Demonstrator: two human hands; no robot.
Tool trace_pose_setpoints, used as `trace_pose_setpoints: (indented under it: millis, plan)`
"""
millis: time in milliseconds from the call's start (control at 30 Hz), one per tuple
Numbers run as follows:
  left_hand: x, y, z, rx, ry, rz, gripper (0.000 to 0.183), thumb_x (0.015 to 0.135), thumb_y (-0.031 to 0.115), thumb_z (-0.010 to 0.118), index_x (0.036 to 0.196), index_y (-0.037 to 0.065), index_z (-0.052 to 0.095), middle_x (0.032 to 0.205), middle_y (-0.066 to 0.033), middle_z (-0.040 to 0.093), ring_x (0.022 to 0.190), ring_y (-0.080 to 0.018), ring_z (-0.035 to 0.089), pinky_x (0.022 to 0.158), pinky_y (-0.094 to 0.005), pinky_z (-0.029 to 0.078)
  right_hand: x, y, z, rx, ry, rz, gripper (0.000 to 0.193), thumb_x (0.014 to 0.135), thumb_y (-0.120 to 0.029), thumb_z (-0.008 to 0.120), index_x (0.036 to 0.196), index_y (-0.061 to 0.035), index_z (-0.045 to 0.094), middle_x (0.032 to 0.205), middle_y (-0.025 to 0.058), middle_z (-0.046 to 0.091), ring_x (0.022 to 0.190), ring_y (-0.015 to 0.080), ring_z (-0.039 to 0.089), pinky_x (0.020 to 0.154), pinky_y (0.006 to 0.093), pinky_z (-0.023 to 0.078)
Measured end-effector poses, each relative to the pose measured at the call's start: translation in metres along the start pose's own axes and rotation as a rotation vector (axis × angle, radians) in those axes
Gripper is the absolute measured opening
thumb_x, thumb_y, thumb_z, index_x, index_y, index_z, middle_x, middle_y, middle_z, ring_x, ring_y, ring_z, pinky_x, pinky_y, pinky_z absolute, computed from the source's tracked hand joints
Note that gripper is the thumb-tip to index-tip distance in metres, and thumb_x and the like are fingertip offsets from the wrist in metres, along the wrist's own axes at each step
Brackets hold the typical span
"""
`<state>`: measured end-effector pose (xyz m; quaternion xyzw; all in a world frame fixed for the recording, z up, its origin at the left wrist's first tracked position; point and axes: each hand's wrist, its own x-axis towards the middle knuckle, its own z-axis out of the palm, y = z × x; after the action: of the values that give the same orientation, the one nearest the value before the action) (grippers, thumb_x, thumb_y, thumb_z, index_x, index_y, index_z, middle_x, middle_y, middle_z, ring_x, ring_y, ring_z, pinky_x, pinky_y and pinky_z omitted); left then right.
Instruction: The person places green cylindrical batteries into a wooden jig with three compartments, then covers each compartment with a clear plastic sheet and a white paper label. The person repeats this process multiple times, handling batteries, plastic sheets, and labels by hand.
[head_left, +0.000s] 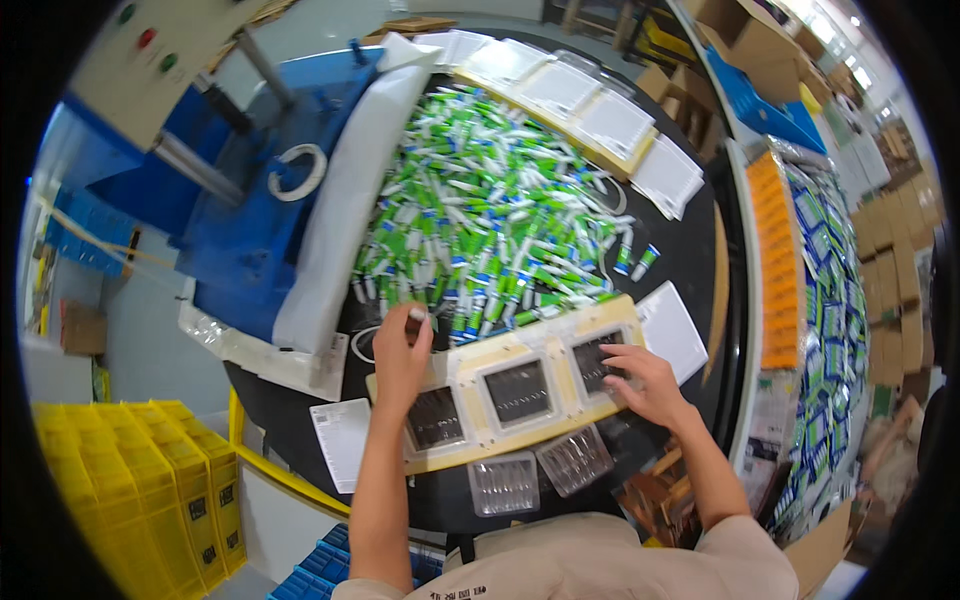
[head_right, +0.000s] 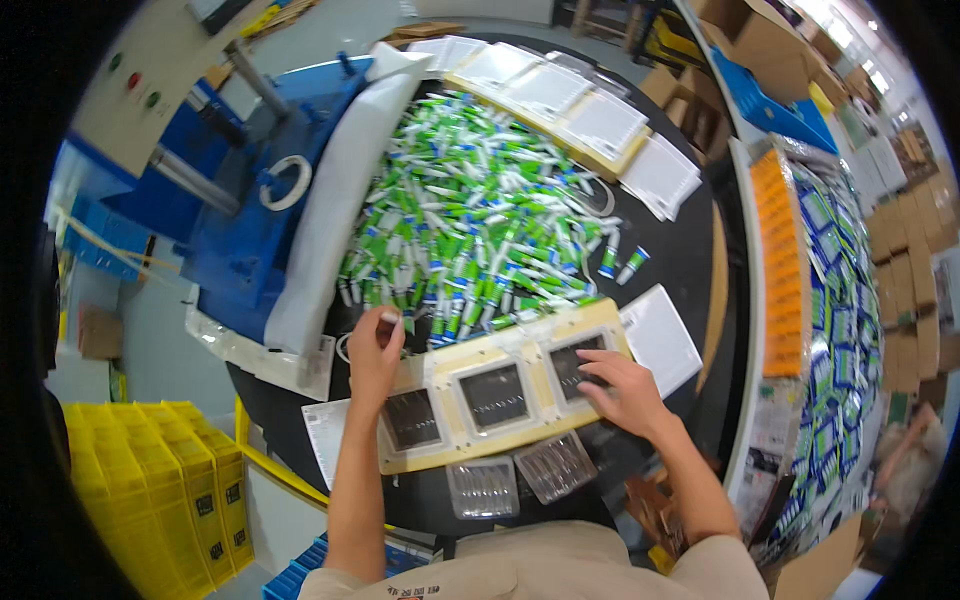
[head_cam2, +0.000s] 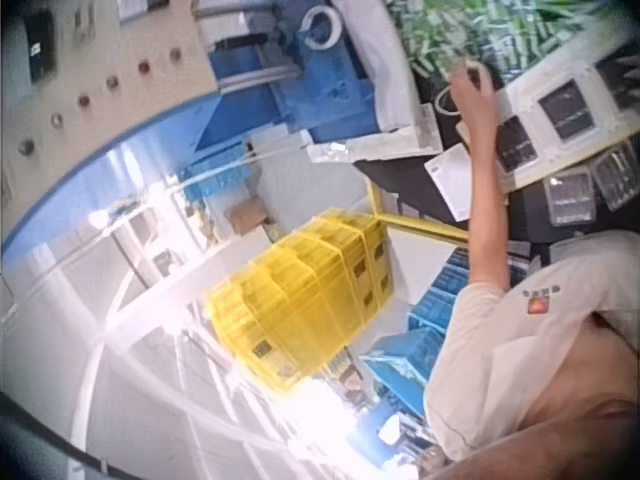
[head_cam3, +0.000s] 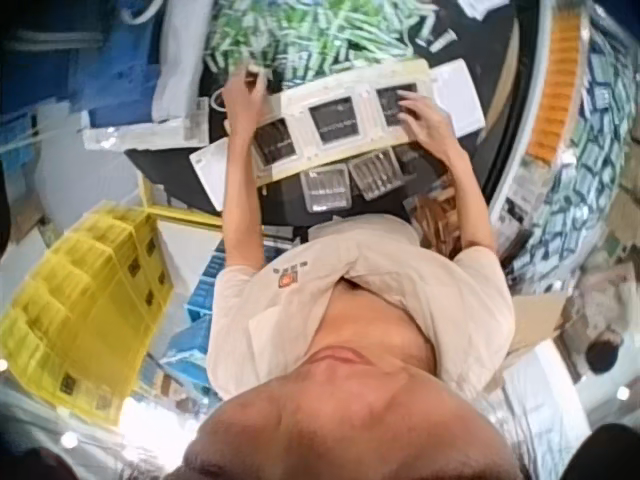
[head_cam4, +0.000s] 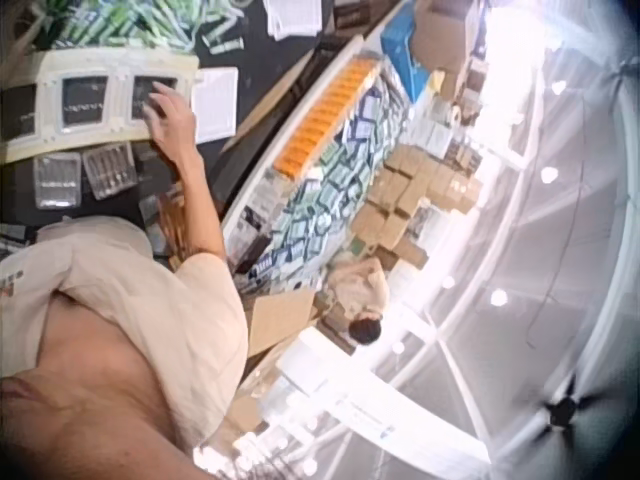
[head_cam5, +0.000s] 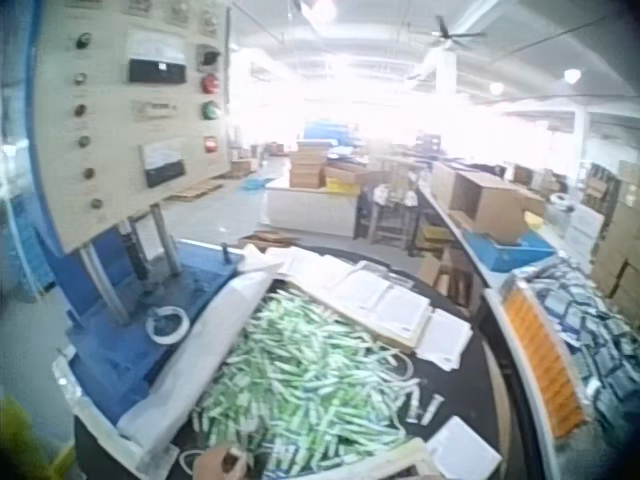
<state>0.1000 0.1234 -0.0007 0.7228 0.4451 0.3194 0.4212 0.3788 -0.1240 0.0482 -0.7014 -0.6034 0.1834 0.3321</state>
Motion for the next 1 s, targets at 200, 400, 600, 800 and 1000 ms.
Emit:
trace_pose_setpoints:
  millis: [200, 400, 600, 800, 1000]
  plan:
    - [-0.095, 0.002, -0.048, -0.805, 0.383, -0.504, 0.017, 0.101, 0.009, 0.064, 0.114, -0.001, 0.067, 0.110, -0.0086, 0.073, 0.089, -0.0125, 0.068, 0.075, -0.0255, 0.057, 0.126, -0.040, 0.109, 0.032, 0.058, 0.081, 0.026, 0.092, -0.024, 0.074, 0.085, 0.0006, 0.074, 0.079, 0.0149, 0.072, 0.067, 0.0334, 0.067, 0.062, 0.0401, 0.053]
    - [-0.149, 0.003, -0.055, -0.797, 0.499, -0.458, 0.021, 0.100, 0.006, 0.065, 0.118, -0.004, 0.069, 0.109, -0.0092, 0.072, 0.095, -0.0131, 0.069, 0.086, -0.0277, 0.059, 0.188, -0.043, 0.193, -0.377, -0.054, 0.321, 0.042, 0.076, -0.040, 0.083, 0.076, 0.0012, 0.073, 0.078, 0.0231, 0.071, 0.075, 0.0409, 0.071, 0.067, 0.0488, 0.056]
    - [-0.161, -0.001, -0.058, 0.098, 0.430, 0.050, 0.026, 0.084, -0.009, 0.066, 0.109, -0.002, 0.073, 0.111, -0.0136, 0.073, 0.103, -0.0258, 0.071, 0.089, -0.0330, 0.056, 0.125, -0.079, 0.172, 0.251, 0.068, -0.198, 0.019, 0.083, -0.008, 0.068, 0.098, 0.0008, 0.072, 0.094, 0.0180, 0.068, 0.087, 0.0371, 0.068, 0.074, 0.0436, 0.056]
    - [-0.162, -0.019, -0.054, 0.490, 0.122, 0.441, 0.034, 0.076, -0.002, 0.065, 0.110, 0.000, 0.072, 0.117, -0.0125, 0.072, 0.109, -0.0303, 0.069, 0.096, -0.0415, 0.055, 0.048, -0.104, 0.177, -0.241, -0.259, -0.790, 0.037, 0.081, -0.007, 0.062, 0.113, 0.0105, 0.066, 0.109, 0.0164, 0.064, 0.102, 0.0264, 0.064, 0.085, 0.0323, 0.057]
    - [-0.169, -0.026, -0.055, 0.535, 0.037, 0.400, 0.037, 0.075, -0.003, 0.067, 0.111, 0.004, 0.072, 0.120, -0.0106, 0.071, 0.115, -0.0291, 0.067, 0.105, -0.0488, 0.049, 0.050, -0.099, 0.205, -0.215, -0.240, -0.758, 0.040, 0.082, -0.006, 0.060, 0.117, 0.0125, 0.063, 0.119, 0.0204, 0.063, 0.112, 0.0302, 0.062, 0.086, 0.0368, 0.056]
